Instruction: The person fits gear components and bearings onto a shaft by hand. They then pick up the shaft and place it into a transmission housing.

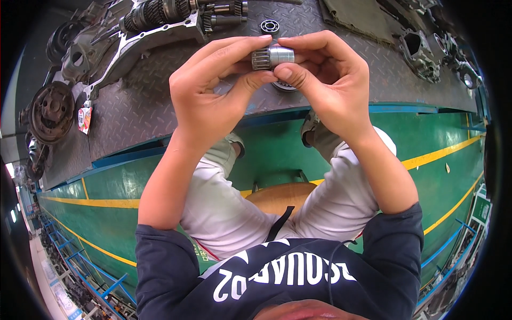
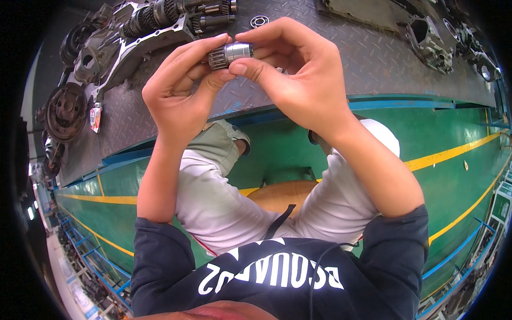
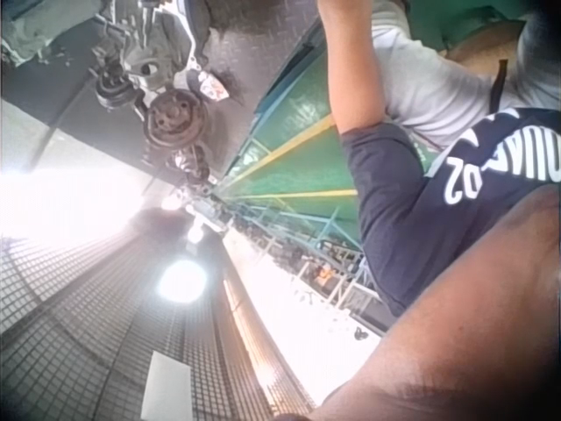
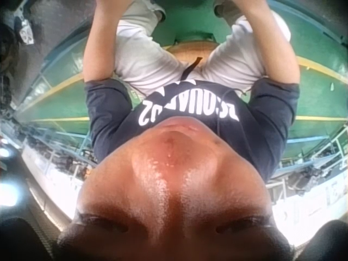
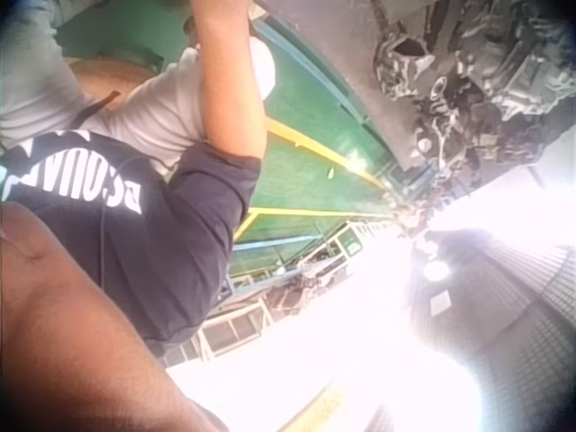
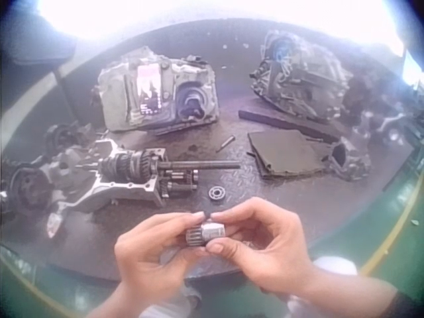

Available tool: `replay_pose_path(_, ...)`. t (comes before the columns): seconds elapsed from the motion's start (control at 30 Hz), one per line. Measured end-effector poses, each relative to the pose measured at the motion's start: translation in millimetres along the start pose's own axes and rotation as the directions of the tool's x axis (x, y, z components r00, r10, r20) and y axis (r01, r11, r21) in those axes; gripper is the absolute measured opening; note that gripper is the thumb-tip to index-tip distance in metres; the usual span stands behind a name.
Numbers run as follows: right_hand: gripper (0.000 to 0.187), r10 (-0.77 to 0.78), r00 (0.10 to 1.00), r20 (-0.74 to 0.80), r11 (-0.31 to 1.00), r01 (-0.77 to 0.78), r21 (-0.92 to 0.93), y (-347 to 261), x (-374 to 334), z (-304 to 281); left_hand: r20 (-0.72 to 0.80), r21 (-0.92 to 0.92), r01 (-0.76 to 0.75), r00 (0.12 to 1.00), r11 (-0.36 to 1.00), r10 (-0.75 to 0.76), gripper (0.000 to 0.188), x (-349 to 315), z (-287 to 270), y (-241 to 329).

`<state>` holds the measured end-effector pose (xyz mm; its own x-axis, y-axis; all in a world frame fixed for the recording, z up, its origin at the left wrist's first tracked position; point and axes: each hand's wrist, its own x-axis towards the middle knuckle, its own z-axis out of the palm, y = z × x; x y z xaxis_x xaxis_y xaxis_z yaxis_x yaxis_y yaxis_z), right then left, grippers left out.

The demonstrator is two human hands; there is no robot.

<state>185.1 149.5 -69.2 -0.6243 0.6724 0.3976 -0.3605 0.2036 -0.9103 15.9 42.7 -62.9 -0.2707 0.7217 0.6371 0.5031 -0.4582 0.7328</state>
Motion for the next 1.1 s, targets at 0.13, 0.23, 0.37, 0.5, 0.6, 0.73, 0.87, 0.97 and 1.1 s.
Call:
replay_pose_path(0.13, 0.028, 0.026, 1.0, 0.012, 1.0, -0.026, -0.008, -1.8, -0.8, -1.1, 0.002, 0.13, -0.067, 0.998, 0.989, 0.067, 0.045, -1.2, -4.2, -2.5)
replay_pose_path(0.23, 0.028, 0.012, 1.0, -0.004, 1.0, -0.012, -0.016, -1.9, -1.7, -0.4, 0.107, 0.194, -0.152, 0.985, 0.969, 0.133, 0.043, -2.3, -6.8, -0.3)
replay_pose_path(0.37, 0.027, -0.012, 1.0, 0.01, 1.0, 0.013, -0.026, -3.2, 0.0, -1.8, 0.087, 0.232, -0.174, 0.984, 0.957, 0.158, 0.042, -0.2, -5.5, 1.7)
replay_pose_path(0.5, 0.027, 0.037, 0.999, 0.013, 0.999, -0.038, 0.031, -5.6, -0.6, -2.9, 0.113, 0.283, -0.223, 0.974, 0.933, 0.199, 0.041, 0.2, -6.8, 2.1)
replay_pose_path(0.6, 0.026, 0.082, 0.996, 0.033, 0.995, -0.083, 0.049, -7.5, -0.3, -6.3, 0.115, 0.274, -0.247, 0.968, 0.929, 0.224, 0.041, 0.9, -7.2, 0.5)
replay_pose_path(0.73, 0.024, 0.141, 0.989, 0.052, 0.988, -0.144, 0.059, -9.1, 0.2, -7.1, 0.12, 0.278, -0.253, 0.966, 0.927, 0.227, 0.041, 1.2, -7.8, 0.7)
replay_pose_path(0.87, 0.023, 0.15, 0.988, 0.04, 0.982, -0.153, 0.107, -8.1, -0.3, -5.6, 0.115, 0.297, -0.237, 0.97, 0.925, 0.212, 0.041, 1.3, -6.9, 3.5)
replay_pose_path(0.97, 0.023, 0.155, 0.987, 0.047, 0.983, -0.159, 0.091, -7.4, 0.7, -5.3, 0.108, 0.301, -0.215, 0.976, 0.929, 0.191, 0.041, 1.6, -5.8, 3.8)
replay_pose_path(1.1, 0.022, 0.153, 0.988, 0.036, 0.985, -0.156, 0.074, -8.6, 1.2, -4.5, 0.12, 0.342, -0.222, 0.974, 0.913, 0.192, 0.04, 3.0, -6.2, 7.1)
